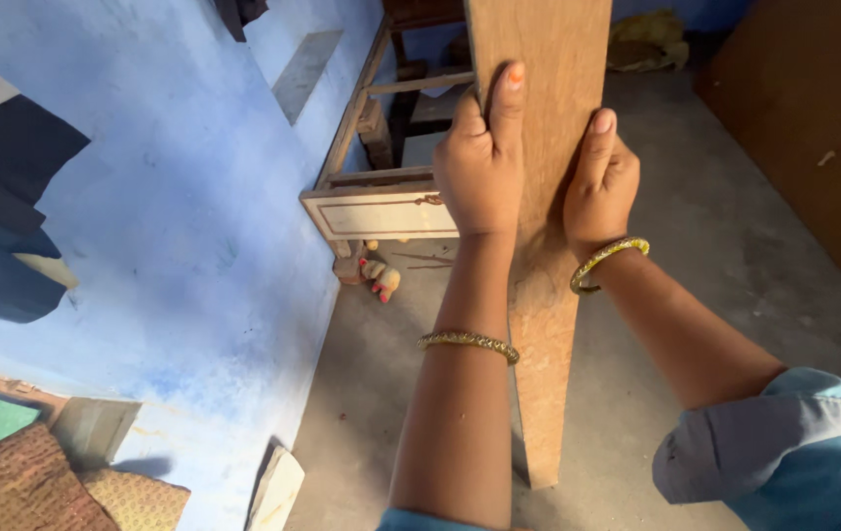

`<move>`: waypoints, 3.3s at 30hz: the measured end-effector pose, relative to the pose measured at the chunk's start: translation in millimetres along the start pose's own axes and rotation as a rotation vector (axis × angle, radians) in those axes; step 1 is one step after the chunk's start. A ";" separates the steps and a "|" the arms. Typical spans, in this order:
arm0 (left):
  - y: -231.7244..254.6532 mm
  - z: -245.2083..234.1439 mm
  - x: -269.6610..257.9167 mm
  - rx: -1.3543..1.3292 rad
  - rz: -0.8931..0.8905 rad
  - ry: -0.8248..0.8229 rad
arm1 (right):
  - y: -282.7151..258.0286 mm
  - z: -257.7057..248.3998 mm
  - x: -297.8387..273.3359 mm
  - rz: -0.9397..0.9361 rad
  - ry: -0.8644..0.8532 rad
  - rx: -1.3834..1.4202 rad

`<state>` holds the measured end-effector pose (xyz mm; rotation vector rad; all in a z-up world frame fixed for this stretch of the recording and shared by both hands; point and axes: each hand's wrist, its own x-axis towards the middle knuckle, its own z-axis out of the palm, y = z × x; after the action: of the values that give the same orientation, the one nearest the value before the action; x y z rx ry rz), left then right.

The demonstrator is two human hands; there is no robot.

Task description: The person picks up a long wooden plank and places it across a wooden frame on the floor. They then lift a large flat wooden board and position it against the wall, later moving it toward the frame.

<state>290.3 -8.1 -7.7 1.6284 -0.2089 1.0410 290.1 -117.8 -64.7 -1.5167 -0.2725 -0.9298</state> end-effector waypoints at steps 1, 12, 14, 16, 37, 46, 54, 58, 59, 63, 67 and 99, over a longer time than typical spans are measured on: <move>-4.5 3.1 2.5 0.005 -0.012 -0.007 | 5.4 1.1 2.8 -0.010 -0.006 0.014; -41.6 10.6 29.8 -0.228 0.028 -0.041 | 37.9 34.6 24.3 0.139 0.107 -0.158; -49.8 8.5 39.4 -0.241 -0.031 -0.065 | 39.6 47.0 28.6 0.136 0.114 -0.121; -59.3 7.9 55.0 -0.242 -0.040 -0.075 | 42.0 62.1 38.0 0.091 0.132 -0.118; -136.7 2.9 124.2 -0.425 -0.189 -0.358 | 123.6 131.2 62.6 0.058 0.204 -0.226; -163.8 16.9 162.0 -0.383 -0.154 -0.457 | 150.3 148.3 90.3 0.033 0.188 -0.230; -209.5 52.9 200.1 -0.363 -0.137 -0.515 | 183.9 169.1 131.7 0.066 0.189 -0.207; -233.1 72.2 218.2 -0.360 -0.185 -0.526 | 208.9 181.4 151.5 0.125 0.223 -0.265; -240.0 77.3 222.8 -0.350 -0.185 -0.515 | 216.8 185.0 156.0 0.110 0.227 -0.263; -267.9 99.5 242.0 -0.314 -0.184 -0.479 | 249.8 198.6 177.8 0.127 0.219 -0.251; -291.9 121.4 262.2 -0.271 -0.189 -0.453 | 274.3 211.9 201.0 0.131 0.203 -0.294; -377.2 196.0 340.9 -0.510 -0.132 -0.583 | 346.3 246.9 283.7 0.092 0.266 -0.254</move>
<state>827.1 83.3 -24.3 1.4065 -0.6865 0.3435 796.9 -58.6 -97.5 -1.5989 0.1100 -1.1100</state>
